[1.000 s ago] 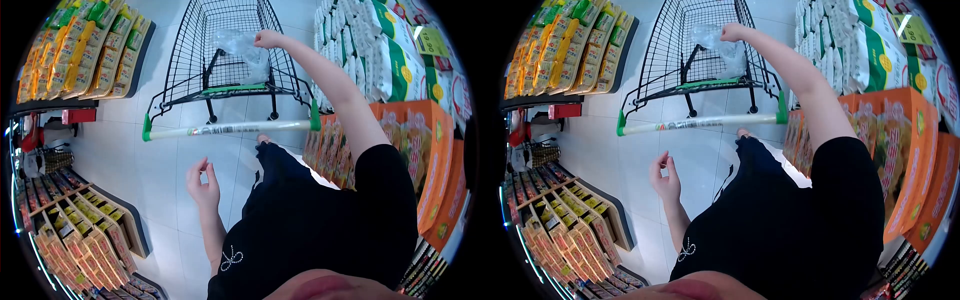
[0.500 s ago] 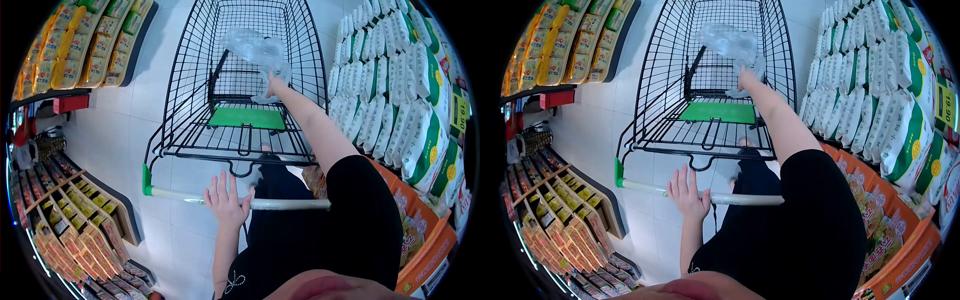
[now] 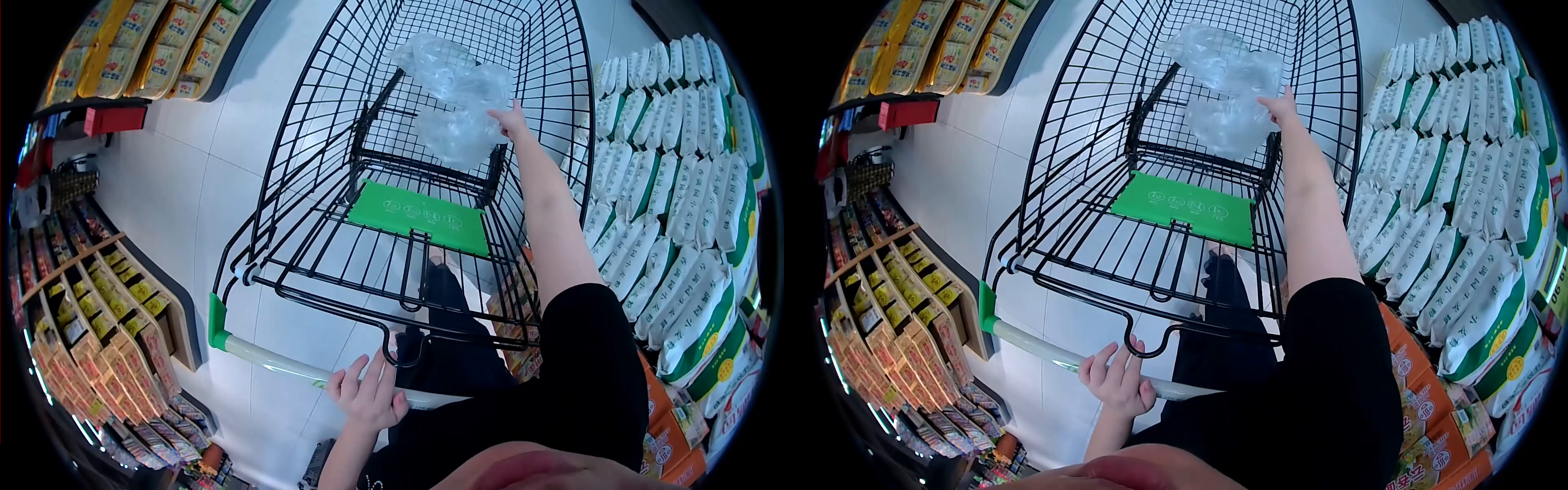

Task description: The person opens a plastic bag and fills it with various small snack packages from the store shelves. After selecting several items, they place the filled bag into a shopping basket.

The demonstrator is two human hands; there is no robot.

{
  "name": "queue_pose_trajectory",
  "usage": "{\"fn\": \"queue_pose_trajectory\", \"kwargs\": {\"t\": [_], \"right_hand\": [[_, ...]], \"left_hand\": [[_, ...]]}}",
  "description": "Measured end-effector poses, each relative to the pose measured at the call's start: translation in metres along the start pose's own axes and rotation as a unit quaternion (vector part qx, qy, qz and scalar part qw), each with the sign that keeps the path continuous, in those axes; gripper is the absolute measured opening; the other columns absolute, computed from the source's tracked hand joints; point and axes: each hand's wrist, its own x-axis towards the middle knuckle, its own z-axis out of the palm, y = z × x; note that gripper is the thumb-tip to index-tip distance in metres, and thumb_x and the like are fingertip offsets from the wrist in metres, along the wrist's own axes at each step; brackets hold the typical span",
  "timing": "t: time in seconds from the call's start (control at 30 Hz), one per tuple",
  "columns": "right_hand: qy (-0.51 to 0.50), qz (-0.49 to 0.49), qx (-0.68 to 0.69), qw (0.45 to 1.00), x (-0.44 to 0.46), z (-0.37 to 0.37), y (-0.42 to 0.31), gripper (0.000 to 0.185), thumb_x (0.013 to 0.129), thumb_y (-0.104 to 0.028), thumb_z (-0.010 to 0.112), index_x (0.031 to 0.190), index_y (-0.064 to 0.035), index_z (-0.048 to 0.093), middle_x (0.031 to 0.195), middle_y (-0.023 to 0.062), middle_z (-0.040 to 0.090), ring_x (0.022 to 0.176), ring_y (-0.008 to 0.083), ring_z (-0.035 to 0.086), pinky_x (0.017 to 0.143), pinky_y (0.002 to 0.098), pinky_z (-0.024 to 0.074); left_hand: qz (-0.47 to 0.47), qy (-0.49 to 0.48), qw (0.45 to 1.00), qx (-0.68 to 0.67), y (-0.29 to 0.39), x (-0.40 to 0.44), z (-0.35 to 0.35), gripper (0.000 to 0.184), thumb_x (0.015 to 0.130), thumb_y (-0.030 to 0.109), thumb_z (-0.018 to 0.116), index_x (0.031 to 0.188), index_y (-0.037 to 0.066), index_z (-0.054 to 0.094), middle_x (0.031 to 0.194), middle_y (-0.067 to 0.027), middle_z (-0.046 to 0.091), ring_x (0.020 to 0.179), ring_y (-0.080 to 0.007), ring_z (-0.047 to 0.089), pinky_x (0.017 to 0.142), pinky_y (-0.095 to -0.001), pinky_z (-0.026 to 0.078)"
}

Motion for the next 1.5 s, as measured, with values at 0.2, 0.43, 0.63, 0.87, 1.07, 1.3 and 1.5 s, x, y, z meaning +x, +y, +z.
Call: {"fn": "queue_pose_trajectory", "kwargs": {"t": [0.2, 0.43, 0.63, 0.87, 1.07, 1.3, 1.5], "right_hand": [[0.032, -0.092, -0.031, 0.995, 0.011, 0.018, -0.001, 0.028, 0.074, -0.023, 0.063, 0.093, -0.0024, 0.063, 0.078, 0.0138, 0.063, 0.072, 0.0251, 0.061, 0.061, 0.0357, 0.0472], [0.234, -0.387, -0.078, 0.889, -0.116, 0.019, -0.176, 0.036, 0.075, -0.033, 0.057, 0.082, 0.0016, 0.062, 0.076, 0.017, 0.063, 0.072, 0.03, 0.06, 0.068, 0.0373, 0.0459], [-0.095, -0.685, 0.107, 0.714, -0.41, 0.014, -0.268, 0.011, 0.085, -0.005, 0.058, 0.096, -0.0023, 0.059, 0.07, -0.003, 0.055, 0.057, 0.001, 0.044, 0.05, 0.0149, 0.0344], [-0.24, -0.907, 0.033, 0.345, -0.655, 0.074, -0.187, 0.019, 0.079, 0.0, 0.064, 0.097, 0.0007, 0.058, 0.084, 0.0106, 0.063, 0.071, 0.0173, 0.061, 0.062, 0.027, 0.05], [-0.587, -0.747, -0.294, -0.101, -0.911, 0.085, -0.035, 0.032, 0.063, -0.002, 0.06, 0.094, -0.0081, 0.057, 0.074, 0.0094, 0.059, 0.064, 0.0302, 0.057, 0.056, 0.0393, 0.0459], [-0.63, -0.664, -0.306, -0.261, -1.055, 0.127, 0.253, 0.008, 0.077, -0.013, 0.053, 0.081, -0.0079, 0.056, 0.073, 0.0115, 0.059, 0.065, 0.0295, 0.06, 0.056, 0.041, 0.0465], [-0.675, -0.552, -0.276, -0.403, -1.136, 0.118, 0.376, 0.01, 0.075, -0.011, 0.053, 0.083, -0.0098, 0.059, 0.075, 0.0098, 0.06, 0.071, 0.0303, 0.06, 0.062, 0.0415, 0.0479]], "left_hand": [[-0.006, 0.011, 1.0, -0.008, 0.001, 0.0, -0.001, 0.041, 0.077, 0.031, 0.036, 0.094, 0.009, 0.067, 0.097, -0.0044, 0.063, 0.096, -0.0228, 0.051, 0.088, -0.0388, 0.028], [-0.022, 0.086, 0.994, -0.062, -0.001, -0.016, -0.017, 0.043, 0.077, 0.038, 0.055, 0.107, 0.007, 0.06, 0.117, -0.0089, 0.054, 0.106, -0.0264, 0.046, 0.087, -0.0429, 0.033], [-0.117, 0.22, 0.962, -0.111, -0.005, -0.108, -0.042, 0.039, 0.069, 0.015, 0.067, 0.106, 0.006, 0.059, 0.115, -0.0099, 0.054, 0.106, -0.0272, 0.048, 0.085, -0.0432, 0.038], [-0.331, 0.37, 0.868, -0.003, 0.015, -0.304, -0.067, 0.038, 0.068, 0.01, 0.066, 0.105, 0.006, 0.058, 0.114, -0.0099, 0.052, 0.105, -0.0268, 0.049, 0.083, -0.0405, 0.04], [-0.487, 0.422, 0.76, 0.082, 0.08, -0.506, -0.052, 0.049, 0.066, 0.02, 0.072, 0.109, 0.006, 0.054, 0.115, -0.0121, 0.049, 0.105, -0.0297, 0.047, 0.085, -0.0416, 0.039], [-0.576, 0.551, 0.591, 0.125, 0.156, -0.655, -0.025, 0.097, 0.049, 0.052, 0.08, 0.124, 0.008, 0.038, 0.124, -0.0205, 0.036, 0.112, -0.0378, 0.038, 0.093, -0.0467, 0.034], [-0.728, 0.487, 0.472, 0.103, 0.173, -0.732, -0.014, 0.106, 0.045, 0.052, 0.08, 0.131, 0.01, 0.035, 0.14, -0.0236, 0.017, 0.128, -0.0438, 0.019, 0.097, -0.0597, 0.023]]}}
